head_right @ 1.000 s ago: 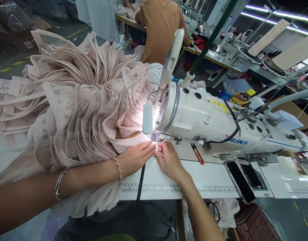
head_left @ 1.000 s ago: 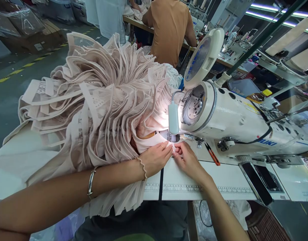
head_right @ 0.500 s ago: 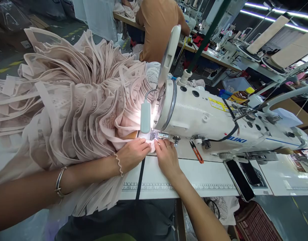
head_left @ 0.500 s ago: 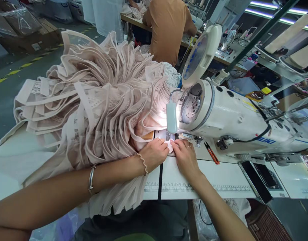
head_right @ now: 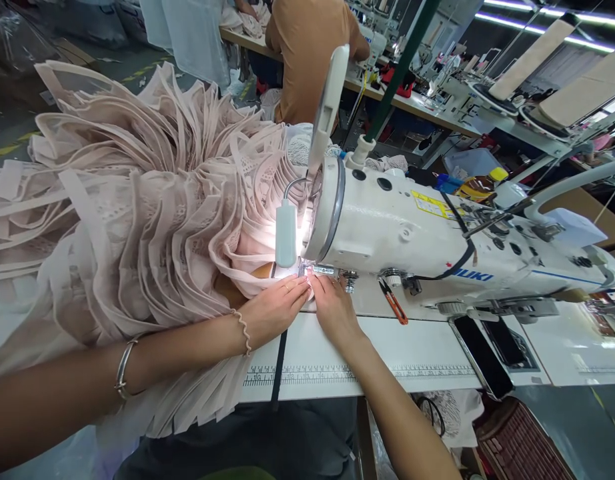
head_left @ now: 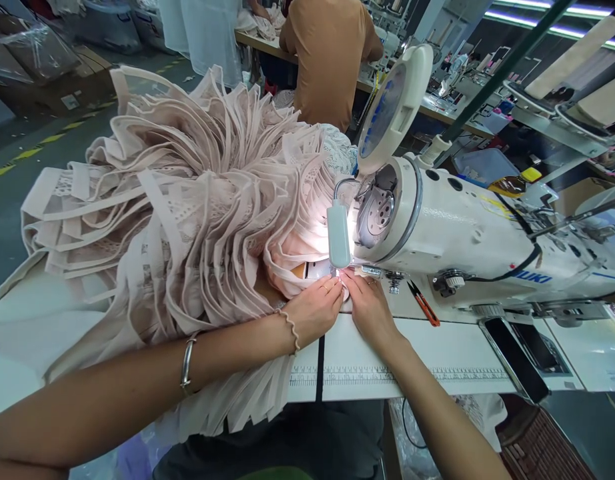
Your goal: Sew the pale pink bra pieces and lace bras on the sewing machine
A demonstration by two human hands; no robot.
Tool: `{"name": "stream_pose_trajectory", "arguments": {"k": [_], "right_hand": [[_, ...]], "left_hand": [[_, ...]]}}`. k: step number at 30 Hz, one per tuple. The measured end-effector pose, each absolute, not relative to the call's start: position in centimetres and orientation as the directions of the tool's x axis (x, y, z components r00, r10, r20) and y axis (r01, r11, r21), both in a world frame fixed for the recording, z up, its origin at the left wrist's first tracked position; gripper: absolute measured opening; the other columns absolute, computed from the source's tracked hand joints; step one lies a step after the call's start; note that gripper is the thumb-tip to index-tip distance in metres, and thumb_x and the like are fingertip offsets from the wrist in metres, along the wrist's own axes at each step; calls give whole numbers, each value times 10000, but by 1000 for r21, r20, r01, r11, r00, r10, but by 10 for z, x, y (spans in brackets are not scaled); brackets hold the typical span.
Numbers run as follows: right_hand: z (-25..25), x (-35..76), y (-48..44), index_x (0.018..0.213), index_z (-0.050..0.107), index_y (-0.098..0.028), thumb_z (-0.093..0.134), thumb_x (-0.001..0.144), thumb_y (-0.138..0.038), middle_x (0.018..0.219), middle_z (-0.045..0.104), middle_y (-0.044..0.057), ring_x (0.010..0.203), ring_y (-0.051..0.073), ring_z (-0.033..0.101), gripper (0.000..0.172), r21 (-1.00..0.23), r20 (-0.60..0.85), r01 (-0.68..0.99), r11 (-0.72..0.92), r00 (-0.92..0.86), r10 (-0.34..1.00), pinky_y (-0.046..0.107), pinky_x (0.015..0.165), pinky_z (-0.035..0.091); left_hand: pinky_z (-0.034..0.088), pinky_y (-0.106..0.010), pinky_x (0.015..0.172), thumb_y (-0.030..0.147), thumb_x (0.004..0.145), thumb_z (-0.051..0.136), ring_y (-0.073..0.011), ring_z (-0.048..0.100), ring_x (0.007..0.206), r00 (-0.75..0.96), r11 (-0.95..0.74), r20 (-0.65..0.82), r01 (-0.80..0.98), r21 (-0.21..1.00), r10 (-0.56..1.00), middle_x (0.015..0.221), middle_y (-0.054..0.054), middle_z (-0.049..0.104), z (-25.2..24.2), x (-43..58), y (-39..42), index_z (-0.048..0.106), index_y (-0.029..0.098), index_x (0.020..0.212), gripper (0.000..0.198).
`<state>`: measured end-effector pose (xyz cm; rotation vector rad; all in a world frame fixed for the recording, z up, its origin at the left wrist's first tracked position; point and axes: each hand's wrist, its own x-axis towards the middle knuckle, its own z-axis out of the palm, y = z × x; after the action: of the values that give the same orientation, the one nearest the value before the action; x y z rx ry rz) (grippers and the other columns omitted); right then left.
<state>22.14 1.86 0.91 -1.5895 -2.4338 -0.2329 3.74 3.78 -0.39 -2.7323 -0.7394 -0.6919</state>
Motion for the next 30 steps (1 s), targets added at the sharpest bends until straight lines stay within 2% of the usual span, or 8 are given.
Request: {"name": "stream_pose_trajectory", "arguments": {"k": [3, 8, 13, 18, 22, 26, 30], "right_hand": [[8, 224, 19, 1355, 614, -169, 315, 917, -10, 1280, 683, 119, 1085, 234, 641, 554, -13, 264, 915, 404, -386, 884, 416, 1001, 493], [7, 226, 20, 1374, 602, -196, 318, 879, -3, 1290, 676, 108, 1125, 258, 621, 602, -30, 232, 917, 397, -380, 895, 468, 1030, 488], [5, 225, 22, 1347, 622, -206, 330, 862, -4, 1253, 683, 113, 1125, 272, 607, 601, -9, 249, 931, 366, -353, 902, 472, 1013, 477], [4, 224, 23, 1358, 617, -216, 333, 826, 14, 1224, 683, 120, 1067, 273, 611, 645, -6, 256, 934, 357, -344, 903, 459, 974, 466], [7, 223, 24, 1380, 604, -230, 333, 825, 11, 1201, 686, 133, 1063, 291, 605, 663, -16, 201, 946, 323, -313, 928, 472, 952, 455], [15, 219, 24, 1395, 594, -234, 308, 860, -3, 1243, 676, 142, 1136, 312, 583, 650, -29, 127, 958, 287, -281, 951, 521, 1005, 409], [23, 214, 24, 1423, 567, -253, 290, 891, -14, 1321, 647, 135, 1197, 314, 561, 646, -38, 48, 971, 236, -234, 971, 532, 1050, 370]], "left_hand": [[431, -426, 1120, 32, 986, 368, -252, 633, 1201, 758, -854, 500, 516, -68, 418, 1200, -205, 681, -4, 37, 39, 605, -6, 1200, 322], [470, -401, 1084, 34, 988, 358, -244, 655, 1159, 744, -844, 536, 526, -101, 400, 1155, -169, 705, -3, 35, 42, 629, 22, 1161, 322], [467, -411, 1090, 34, 992, 357, -239, 647, 1175, 749, -845, 519, 528, -91, 412, 1157, -166, 703, -4, 34, 44, 618, 35, 1175, 319], [459, -431, 1097, 40, 990, 390, -248, 638, 1192, 746, -853, 503, 521, -33, 436, 1169, -180, 693, -6, 34, 47, 602, 29, 1195, 295], [474, -439, 1067, 49, 1007, 346, -235, 650, 1138, 746, -841, 484, 540, -38, 457, 1161, -156, 699, -2, 35, 49, 615, 62, 1183, 322], [495, -396, 997, 66, 1021, 342, -228, 667, 1037, 738, -821, 503, 563, -92, 450, 1070, -126, 714, 3, 35, 49, 644, 65, 1115, 316], [502, -372, 936, 66, 1022, 345, -225, 664, 990, 733, -824, 512, 561, -81, 449, 1036, -124, 706, 4, 34, 50, 647, 59, 1077, 307]]}}
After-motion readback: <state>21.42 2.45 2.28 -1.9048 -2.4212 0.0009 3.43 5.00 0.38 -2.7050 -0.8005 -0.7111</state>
